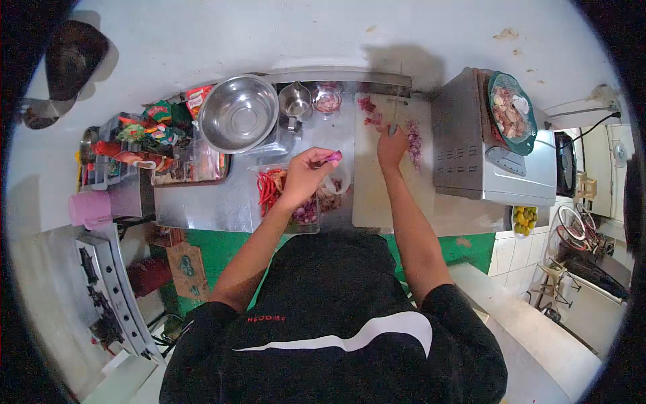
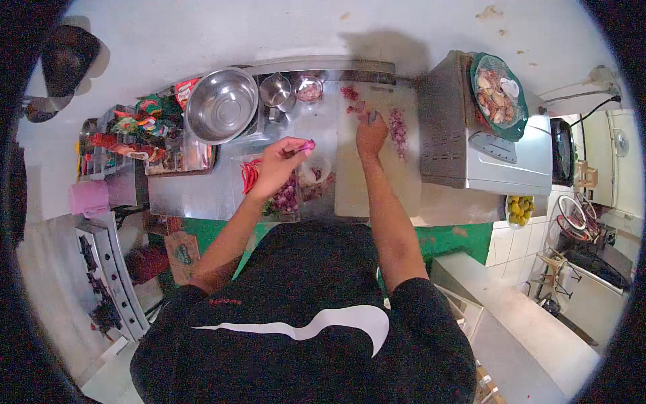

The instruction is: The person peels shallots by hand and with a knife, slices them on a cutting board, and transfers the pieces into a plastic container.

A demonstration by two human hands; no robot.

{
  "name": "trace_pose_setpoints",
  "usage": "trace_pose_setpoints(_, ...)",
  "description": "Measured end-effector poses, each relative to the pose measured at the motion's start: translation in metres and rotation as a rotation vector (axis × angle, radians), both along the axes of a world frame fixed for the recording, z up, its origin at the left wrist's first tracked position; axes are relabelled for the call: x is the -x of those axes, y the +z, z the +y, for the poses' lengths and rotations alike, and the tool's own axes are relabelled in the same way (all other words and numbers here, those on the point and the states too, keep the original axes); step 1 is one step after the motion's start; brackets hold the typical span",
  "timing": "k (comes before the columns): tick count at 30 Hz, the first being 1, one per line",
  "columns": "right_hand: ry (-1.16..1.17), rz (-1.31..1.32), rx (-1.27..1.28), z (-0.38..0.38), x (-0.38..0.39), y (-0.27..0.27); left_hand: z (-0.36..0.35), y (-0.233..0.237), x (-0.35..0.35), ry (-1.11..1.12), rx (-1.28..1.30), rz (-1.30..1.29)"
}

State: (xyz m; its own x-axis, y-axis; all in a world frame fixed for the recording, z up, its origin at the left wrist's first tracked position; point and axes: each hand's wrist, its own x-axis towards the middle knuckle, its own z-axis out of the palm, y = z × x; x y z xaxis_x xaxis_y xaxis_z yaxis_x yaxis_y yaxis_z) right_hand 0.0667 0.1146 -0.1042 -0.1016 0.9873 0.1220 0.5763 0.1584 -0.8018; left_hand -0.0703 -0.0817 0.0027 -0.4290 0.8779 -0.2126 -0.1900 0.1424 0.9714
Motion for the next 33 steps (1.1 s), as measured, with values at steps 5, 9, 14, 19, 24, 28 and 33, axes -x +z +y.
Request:
trace_pose_setpoints(5, 0.109, -0.052, 0.183, -0.027, -0.025, 0.032, 0.017, -0.004, -0.002, -0.015, -0.041, -0.068)
trace_pose_setpoints(9, 0.135, 0.136, 0.370, -0.058, -0.033, 0.102, 0.030, -0.001, -0.008, -0.042, -0.034, 0.108)
trace_pose_setpoints(14, 0.173, 0.299, 0.705, -0.078, -0.036, 0.155, 0.044, 0.026, -0.030, -0.039, -0.044, 0.283)
trace_pose_setpoints(19, 0.220, 0.457, 0.499, -0.083, -0.042, 0.153, 0.051, 0.033, -0.050, -0.049, -0.179, 0.491)
trace_pose_setpoints(24, 0.272, 0.459, 0.286, -0.071, -0.057, 0.137, 0.052, 0.041, -0.064, -0.041, -0.163, 0.311)
trace_pose_setpoints(28, 0.332, 0.300, 0.191, -0.065, -0.069, 0.154, 0.058, 0.038, -0.076, 0.051, -0.178, 0.185)
trace_pose_setpoints(33, 0.344, 0.250, 0.164, -0.057, -0.076, 0.153, 0.064, 0.039, -0.084, 0.044, -0.101, 0.170)
